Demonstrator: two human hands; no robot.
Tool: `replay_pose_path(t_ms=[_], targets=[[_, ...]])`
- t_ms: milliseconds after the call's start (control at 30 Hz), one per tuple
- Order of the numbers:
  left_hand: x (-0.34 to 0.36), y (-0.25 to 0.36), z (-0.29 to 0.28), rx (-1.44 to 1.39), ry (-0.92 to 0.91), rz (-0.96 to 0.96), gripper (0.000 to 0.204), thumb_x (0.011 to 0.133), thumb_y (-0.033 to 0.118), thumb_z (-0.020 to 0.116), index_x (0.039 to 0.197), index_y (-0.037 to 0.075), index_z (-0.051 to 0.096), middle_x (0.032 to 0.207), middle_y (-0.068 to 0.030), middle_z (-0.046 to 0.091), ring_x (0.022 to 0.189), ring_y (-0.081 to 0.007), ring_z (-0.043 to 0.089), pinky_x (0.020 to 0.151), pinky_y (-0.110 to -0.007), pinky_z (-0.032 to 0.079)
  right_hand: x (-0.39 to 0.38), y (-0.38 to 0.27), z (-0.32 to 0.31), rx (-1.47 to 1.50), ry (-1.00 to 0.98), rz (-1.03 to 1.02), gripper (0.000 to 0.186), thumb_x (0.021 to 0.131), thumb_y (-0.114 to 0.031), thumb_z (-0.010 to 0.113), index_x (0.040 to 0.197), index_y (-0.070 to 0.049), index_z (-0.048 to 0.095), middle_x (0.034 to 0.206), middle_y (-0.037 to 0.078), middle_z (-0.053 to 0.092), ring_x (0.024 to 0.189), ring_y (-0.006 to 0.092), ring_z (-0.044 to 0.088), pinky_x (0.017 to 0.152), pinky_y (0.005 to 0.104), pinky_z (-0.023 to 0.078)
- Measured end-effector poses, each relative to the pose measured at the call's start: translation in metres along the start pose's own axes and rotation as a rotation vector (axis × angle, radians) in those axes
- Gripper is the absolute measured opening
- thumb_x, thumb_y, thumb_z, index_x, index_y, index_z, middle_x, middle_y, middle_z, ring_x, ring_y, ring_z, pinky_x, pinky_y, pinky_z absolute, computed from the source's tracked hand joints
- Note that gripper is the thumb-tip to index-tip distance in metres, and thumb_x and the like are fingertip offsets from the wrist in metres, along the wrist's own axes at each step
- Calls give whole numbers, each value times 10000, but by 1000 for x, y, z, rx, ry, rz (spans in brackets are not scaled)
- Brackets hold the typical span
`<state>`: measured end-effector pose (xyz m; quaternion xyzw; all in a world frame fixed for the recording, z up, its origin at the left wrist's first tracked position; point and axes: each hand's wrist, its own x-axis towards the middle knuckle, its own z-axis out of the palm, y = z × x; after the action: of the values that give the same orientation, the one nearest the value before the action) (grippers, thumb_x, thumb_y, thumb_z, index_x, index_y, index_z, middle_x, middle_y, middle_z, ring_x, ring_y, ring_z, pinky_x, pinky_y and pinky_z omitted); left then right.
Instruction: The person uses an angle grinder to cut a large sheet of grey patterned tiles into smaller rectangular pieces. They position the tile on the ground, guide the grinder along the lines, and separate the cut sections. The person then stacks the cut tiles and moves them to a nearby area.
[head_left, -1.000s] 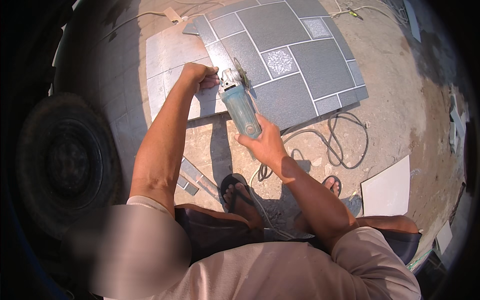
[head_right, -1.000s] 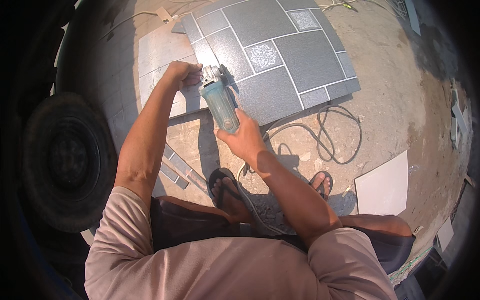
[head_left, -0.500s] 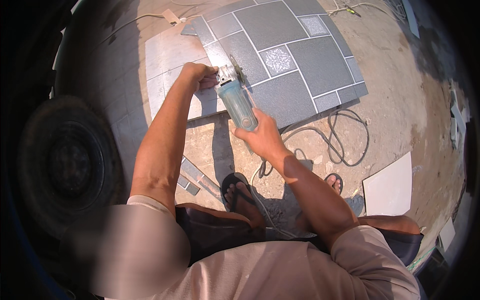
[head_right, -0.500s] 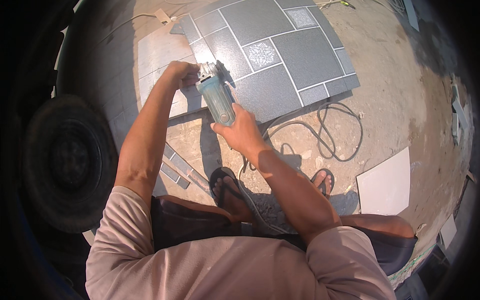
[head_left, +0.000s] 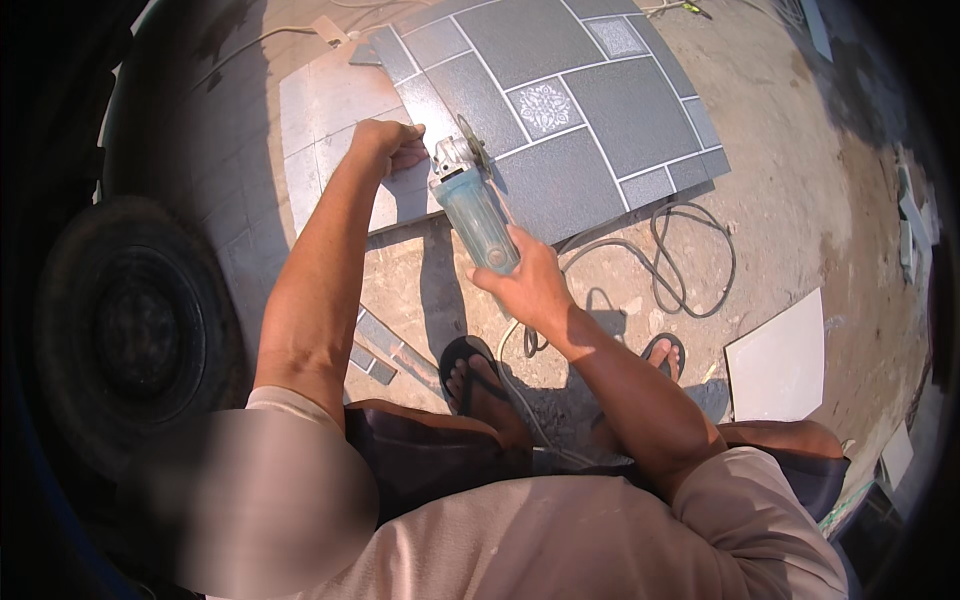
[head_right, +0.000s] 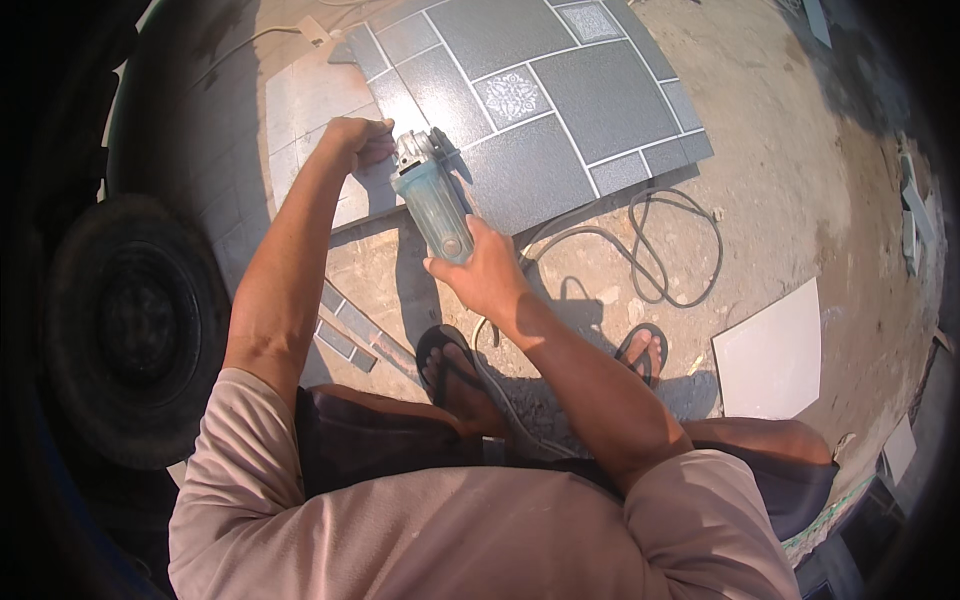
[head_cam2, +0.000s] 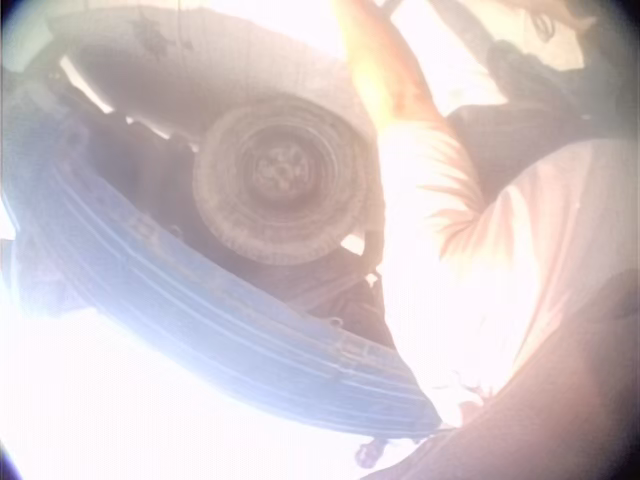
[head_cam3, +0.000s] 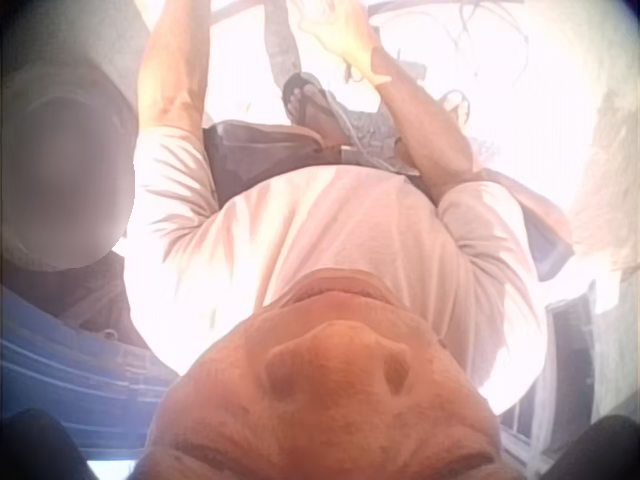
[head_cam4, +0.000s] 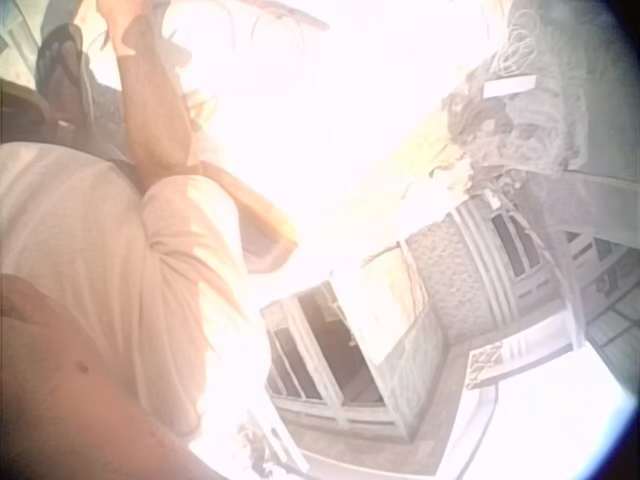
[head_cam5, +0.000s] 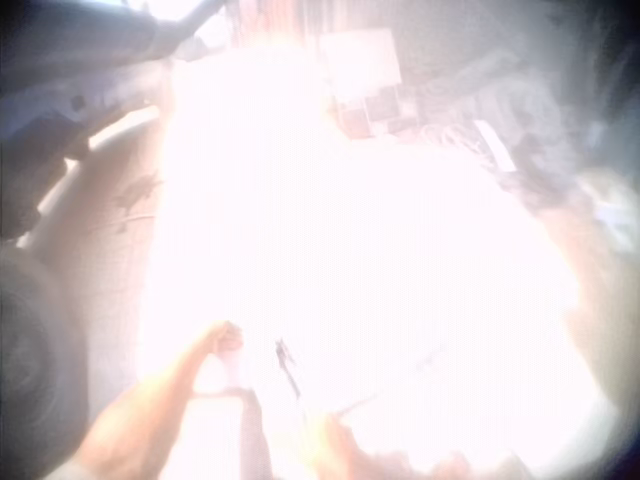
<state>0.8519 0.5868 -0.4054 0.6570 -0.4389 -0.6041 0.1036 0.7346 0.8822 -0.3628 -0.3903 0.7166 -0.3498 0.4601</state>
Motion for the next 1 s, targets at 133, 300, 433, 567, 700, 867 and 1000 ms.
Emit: replay_pose_path(t_ms=[133, 300, 433, 567, 700, 867, 1000], targets=[[2, -2, -3, -4, 1, -2, 173, 954, 88, 822, 1025, -53, 751, 905, -172, 775, 773, -275, 782, 686, -362, 659, -9, -1, -3, 4, -15, -33, 783, 807, -343, 870, 1308, 194, 598, 1066, 374, 733, 1052, 463, 754, 916, 476, 568], [4, -5, 0, 11, 3, 26, 254, 931, 169, 864, 1023, -49, 770, 937, -175, 787, 811, -270, 782, 719, -366, 663, -9, 20, 7, -57, 72, -76, 583, 825, -301, 850, 1236, 75, 676, 1016, 246, 751, 903, 329, 743, 853, 434, 570], [6, -8, -2, -8, 4, 30, 218, 940, 142, 850, 1011, -48, 769, 923, -167, 781, 783, -264, 779, 696, -356, 662, -4, 11, 9, -45, 78, -99, 565, 834, -280, 846, 1241, 73, 678, 1020, 238, 754, 888, 321, 744, 841, 426, 573], [1, -13, -3, -79, -20, 48, 172, 959, 108, 822, 1001, -49, 766, 893, -160, 778, 732, -260, 776, 650, -342, 651, -8, 16, 10, -41, 76, -43, 553, 836, -261, 855, 1251, 62, 683, 1024, 224, 757, 884, 292, 742, 816, 403, 573], [-16, -25, -9, 62, -130, -33, 171, 996, 119, 778, 1051, -42, 773, 933, -178, 795, 756, -262, 788, 677, -346, 657, -19, 19, 7, -68, 67, 10, 568, 832, -253, 865, 1269, 60, 680, 1015, 210, 757, 871, 262, 737, 798, 386, 571], [-53, -63, -31, 255, -603, -160, 210, 1054, 143, 690, 1122, -39, 770, 991, -199, 805, 865, -278, 805, 728, -386, 671, -31, 16, 2, -41, 48, 57, 578, 830, -250, 871, 1275, 63, 677, 1010, 188, 756, 843, 232, 721, 780, 375, 567], [-73, -97, -10, 149, -607, -127, 250, 1092, 122, 606, 1213, -61, 727, 1082, -211, 800, 975, -303, 797, 850, -408, 665, -42, 8, -9, 35, 12, 102, 575, 831, -253, 873, 1274, 60, 679, 1016, 178, 757, 855, 228, 716, 795, 371, 566]])
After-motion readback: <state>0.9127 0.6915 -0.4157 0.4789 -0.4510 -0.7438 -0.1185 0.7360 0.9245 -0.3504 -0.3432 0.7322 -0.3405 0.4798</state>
